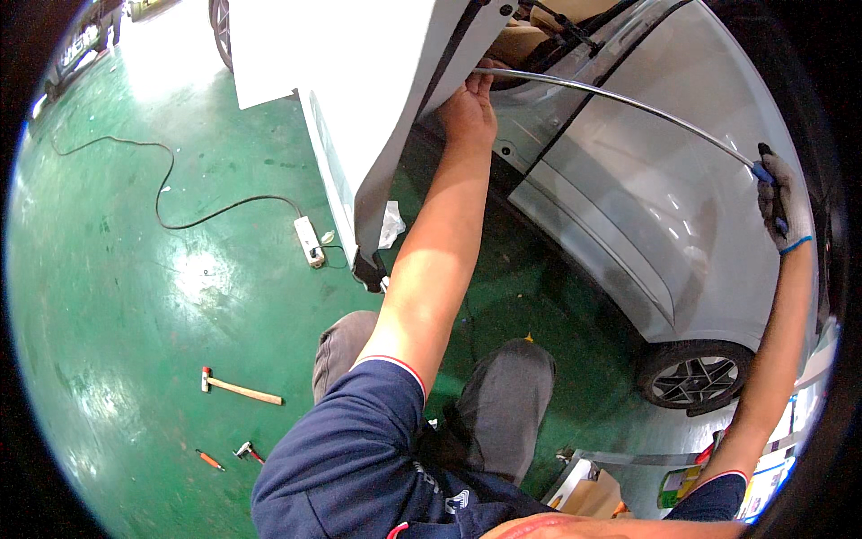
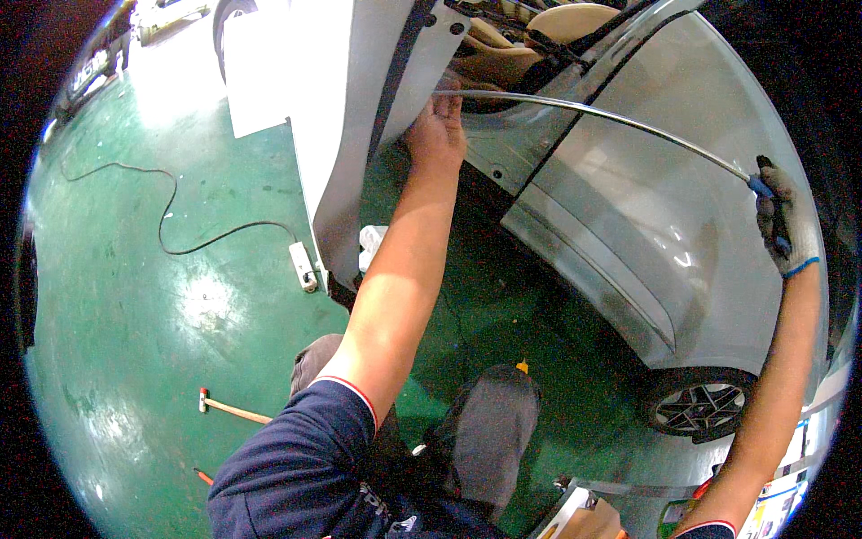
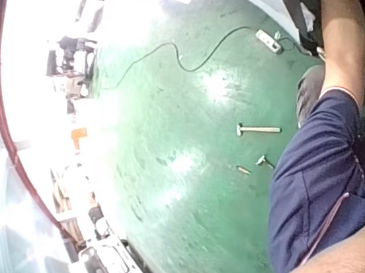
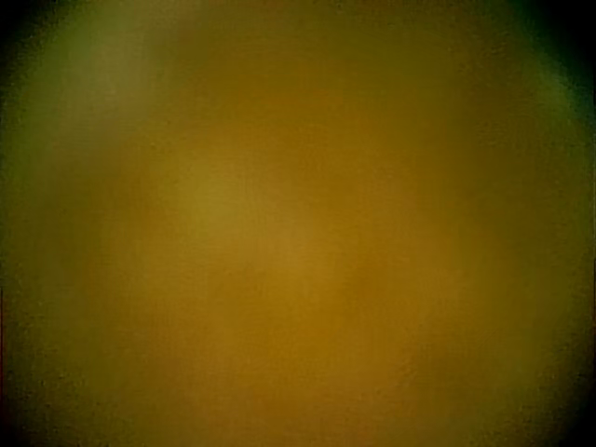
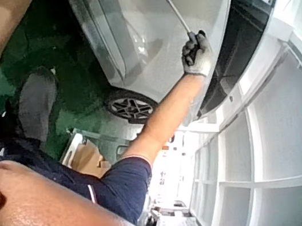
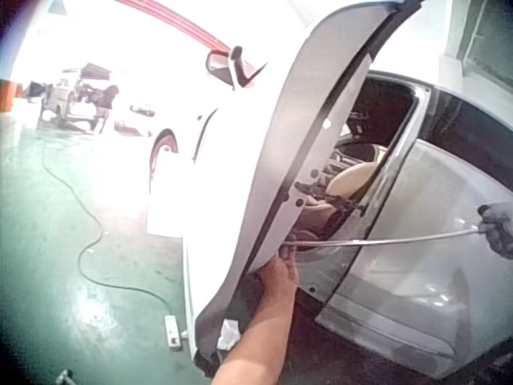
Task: The person installs a long strip of black rubber weather stripping along the edge of a white car door. They use a long metal rod to press the strip into the channel while holding the door open with their other hand. The person works along the vertical edge of the door, ensuring the strip is seated correctly.
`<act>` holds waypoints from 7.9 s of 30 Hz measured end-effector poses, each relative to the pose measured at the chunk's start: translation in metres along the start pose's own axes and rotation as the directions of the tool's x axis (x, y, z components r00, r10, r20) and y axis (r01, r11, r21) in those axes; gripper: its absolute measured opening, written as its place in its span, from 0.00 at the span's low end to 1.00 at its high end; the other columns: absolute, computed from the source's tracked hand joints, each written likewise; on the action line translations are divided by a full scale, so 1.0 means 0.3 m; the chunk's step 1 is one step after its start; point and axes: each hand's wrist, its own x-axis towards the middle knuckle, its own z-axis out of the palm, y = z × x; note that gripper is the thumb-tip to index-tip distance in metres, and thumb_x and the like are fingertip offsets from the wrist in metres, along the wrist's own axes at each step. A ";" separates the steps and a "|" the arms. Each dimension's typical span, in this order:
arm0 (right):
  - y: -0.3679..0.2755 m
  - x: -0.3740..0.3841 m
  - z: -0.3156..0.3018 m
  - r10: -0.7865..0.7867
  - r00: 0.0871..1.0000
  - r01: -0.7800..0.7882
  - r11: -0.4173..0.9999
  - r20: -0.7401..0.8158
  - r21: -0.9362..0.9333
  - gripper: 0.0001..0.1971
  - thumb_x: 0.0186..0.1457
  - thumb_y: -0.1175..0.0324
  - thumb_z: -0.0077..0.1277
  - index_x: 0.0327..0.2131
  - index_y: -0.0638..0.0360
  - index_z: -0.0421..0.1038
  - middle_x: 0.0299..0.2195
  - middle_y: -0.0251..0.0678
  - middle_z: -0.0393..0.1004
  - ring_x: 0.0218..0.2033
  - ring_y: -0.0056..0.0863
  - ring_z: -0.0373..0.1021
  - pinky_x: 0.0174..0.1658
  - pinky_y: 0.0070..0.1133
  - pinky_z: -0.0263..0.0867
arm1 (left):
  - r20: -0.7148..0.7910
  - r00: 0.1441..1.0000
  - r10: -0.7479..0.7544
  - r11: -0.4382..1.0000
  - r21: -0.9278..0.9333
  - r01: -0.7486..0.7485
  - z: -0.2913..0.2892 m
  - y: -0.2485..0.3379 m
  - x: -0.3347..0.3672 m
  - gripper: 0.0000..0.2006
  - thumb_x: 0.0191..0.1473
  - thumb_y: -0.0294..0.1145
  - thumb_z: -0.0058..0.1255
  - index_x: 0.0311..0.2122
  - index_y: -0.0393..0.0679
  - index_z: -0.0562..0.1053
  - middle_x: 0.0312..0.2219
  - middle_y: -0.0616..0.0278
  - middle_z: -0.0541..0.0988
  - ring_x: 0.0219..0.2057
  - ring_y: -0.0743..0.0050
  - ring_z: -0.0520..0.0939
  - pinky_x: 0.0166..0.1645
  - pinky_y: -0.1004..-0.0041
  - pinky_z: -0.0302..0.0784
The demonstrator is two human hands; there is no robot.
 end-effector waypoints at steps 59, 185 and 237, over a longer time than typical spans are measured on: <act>-0.080 0.058 -0.089 -0.038 0.989 0.071 0.969 0.143 -0.238 0.09 0.57 0.58 0.48 0.34 0.51 0.69 0.16 0.19 0.64 0.11 0.08 0.54 0.13 0.09 0.49 | 0.020 0.997 -0.079 0.997 -0.007 0.079 -0.005 -0.006 0.012 0.14 0.63 0.30 0.34 0.52 0.43 0.63 0.45 0.56 0.73 0.44 0.60 0.78 0.43 0.68 0.79; 0.032 0.153 -0.182 -0.130 0.990 0.137 0.981 0.060 -0.140 0.11 0.61 0.58 0.45 0.41 0.49 0.72 0.15 0.19 0.60 0.10 0.07 0.51 0.12 0.10 0.46 | 0.080 0.984 -0.157 0.987 -0.006 0.158 -0.037 -0.023 0.039 0.12 0.62 0.32 0.39 0.48 0.42 0.67 0.41 0.58 0.75 0.43 0.62 0.78 0.42 0.64 0.80; 0.272 -0.106 -0.202 -0.048 0.997 0.044 0.996 0.055 0.075 0.19 0.59 0.62 0.47 0.53 0.56 0.66 0.26 0.21 0.67 0.17 0.07 0.55 0.17 0.09 0.50 | -0.082 0.968 -0.236 0.958 0.146 0.246 0.034 0.053 -0.053 0.13 0.64 0.37 0.37 0.49 0.43 0.64 0.40 0.56 0.74 0.38 0.59 0.79 0.39 0.66 0.78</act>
